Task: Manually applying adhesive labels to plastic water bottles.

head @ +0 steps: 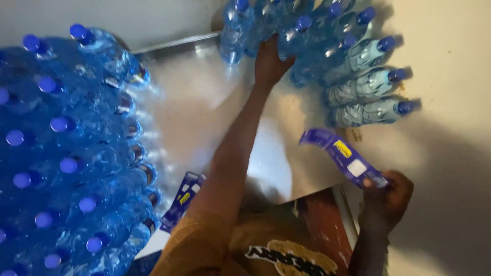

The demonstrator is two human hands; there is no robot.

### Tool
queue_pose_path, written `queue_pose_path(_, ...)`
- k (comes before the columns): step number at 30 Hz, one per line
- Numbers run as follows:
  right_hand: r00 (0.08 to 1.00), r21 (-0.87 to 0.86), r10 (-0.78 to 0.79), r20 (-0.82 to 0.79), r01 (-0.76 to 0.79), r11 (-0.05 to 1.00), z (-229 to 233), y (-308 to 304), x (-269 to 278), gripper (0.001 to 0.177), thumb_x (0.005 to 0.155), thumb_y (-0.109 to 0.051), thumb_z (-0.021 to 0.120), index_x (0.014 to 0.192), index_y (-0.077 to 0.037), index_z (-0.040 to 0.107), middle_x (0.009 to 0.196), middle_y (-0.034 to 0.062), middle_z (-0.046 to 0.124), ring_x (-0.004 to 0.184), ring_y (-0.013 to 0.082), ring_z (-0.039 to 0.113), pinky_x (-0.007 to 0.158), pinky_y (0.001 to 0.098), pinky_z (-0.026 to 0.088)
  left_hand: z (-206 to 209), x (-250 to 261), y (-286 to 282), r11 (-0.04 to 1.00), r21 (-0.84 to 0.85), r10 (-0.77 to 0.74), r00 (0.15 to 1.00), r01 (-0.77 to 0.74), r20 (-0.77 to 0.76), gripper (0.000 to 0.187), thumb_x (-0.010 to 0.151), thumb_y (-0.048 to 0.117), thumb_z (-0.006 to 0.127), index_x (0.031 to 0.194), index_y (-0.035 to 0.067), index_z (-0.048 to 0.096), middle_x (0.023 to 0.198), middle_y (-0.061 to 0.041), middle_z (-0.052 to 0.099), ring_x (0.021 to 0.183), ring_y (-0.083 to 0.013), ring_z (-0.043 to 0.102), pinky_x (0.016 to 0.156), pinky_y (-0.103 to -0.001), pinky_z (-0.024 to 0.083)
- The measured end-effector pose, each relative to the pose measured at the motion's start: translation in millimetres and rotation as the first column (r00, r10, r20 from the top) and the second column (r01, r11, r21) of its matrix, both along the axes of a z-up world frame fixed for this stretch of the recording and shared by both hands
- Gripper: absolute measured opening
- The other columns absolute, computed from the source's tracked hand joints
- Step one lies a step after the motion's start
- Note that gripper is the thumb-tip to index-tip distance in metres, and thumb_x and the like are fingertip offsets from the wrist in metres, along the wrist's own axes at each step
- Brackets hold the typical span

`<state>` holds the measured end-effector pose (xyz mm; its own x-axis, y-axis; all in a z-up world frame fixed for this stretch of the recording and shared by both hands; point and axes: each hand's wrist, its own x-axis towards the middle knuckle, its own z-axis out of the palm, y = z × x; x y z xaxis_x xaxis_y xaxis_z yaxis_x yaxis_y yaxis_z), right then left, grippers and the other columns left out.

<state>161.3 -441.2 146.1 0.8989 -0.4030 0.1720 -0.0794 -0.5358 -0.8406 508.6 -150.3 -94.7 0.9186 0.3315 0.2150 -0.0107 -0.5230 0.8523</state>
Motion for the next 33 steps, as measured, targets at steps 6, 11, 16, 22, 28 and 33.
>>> queue_pose_path(6,0.969,-0.157,0.244,-0.043,-0.247,0.956,-29,21,-5,0.053,0.096,-0.038,0.084,0.136,-0.006,0.073,0.131,0.0107,0.076,0.109,0.0228,0.073,0.088,0.0336,0.057,32,-111,62,0.956,0.051,-0.270,0.934,0.289,-0.233,0.116,0.083,0.065,0.090,0.169,0.012,0.034,0.146,-0.029,0.062,0.120,-0.0484,0.073,0.095,-0.056,0.061)
queue_pose_path(11,0.675,0.502,0.634,0.377,-0.724,0.473,-28,107,7,0.050,0.093,-0.018,0.083,0.128,0.011,0.060,0.130,0.0347,0.067,0.129,0.0503,0.072,0.111,0.0574,0.058,17,-244,80,0.981,-0.050,-0.179,0.783,0.187,-0.596,0.096,0.095,0.076,0.071,0.156,0.008,0.043,0.119,-0.026,0.072,0.119,-0.0496,0.075,0.099,-0.062,0.060)
queue_pose_path(16,0.770,0.695,0.580,0.265,-0.569,0.438,-96,148,17,0.062,0.085,-0.016,0.095,0.134,0.004,0.063,0.124,0.0186,0.065,0.119,0.0310,0.070,0.105,0.0434,0.060,47,-298,87,0.991,-0.094,-0.133,0.727,0.094,-0.674,0.088,0.093,0.074,0.074,0.140,0.001,0.059,0.120,-0.029,0.075,0.122,-0.0453,0.075,0.103,-0.055,0.058)
queue_pose_path(22,0.801,0.794,0.596,-0.060,-0.324,0.515,-174,180,-10,0.038,0.102,-0.010,0.083,0.134,-0.001,0.064,0.105,0.0024,0.063,0.095,0.0092,0.066,0.085,0.0255,0.056,32,-399,73,0.871,-0.491,-0.276,0.803,-0.024,-0.528,0.089,0.080,0.036,0.091,0.145,-0.006,0.048,0.136,-0.034,0.066,0.132,-0.0484,0.067,0.110,-0.059,0.056)
queue_pose_path(28,0.742,0.744,0.601,-0.295,-0.216,0.633,-196,158,-34,0.017,0.108,-0.012,0.075,0.124,-0.007,0.073,0.097,0.0071,0.070,0.090,0.0126,0.066,0.086,0.0321,0.054,60,-439,73,0.658,-0.711,-0.195,0.856,-0.248,-0.479,0.054,0.085,0.021,0.097,0.133,0.010,0.077,0.121,-0.015,0.081,0.115,-0.0292,0.076,0.108,-0.049,0.058)
queue_pose_path(33,0.762,0.786,0.584,-0.278,-0.168,0.595,-210,157,-48,0.025,0.103,-0.014,0.082,0.125,-0.008,0.073,0.101,0.0052,0.070,0.094,0.0127,0.066,0.091,0.0330,0.054,53,-445,64,0.499,-0.758,0.080,0.893,-0.420,-0.442,0.025,0.096,0.015,0.092,0.115,0.013,0.076,0.104,-0.008,0.078,0.097,-0.0225,0.077,0.095,-0.041,0.062)
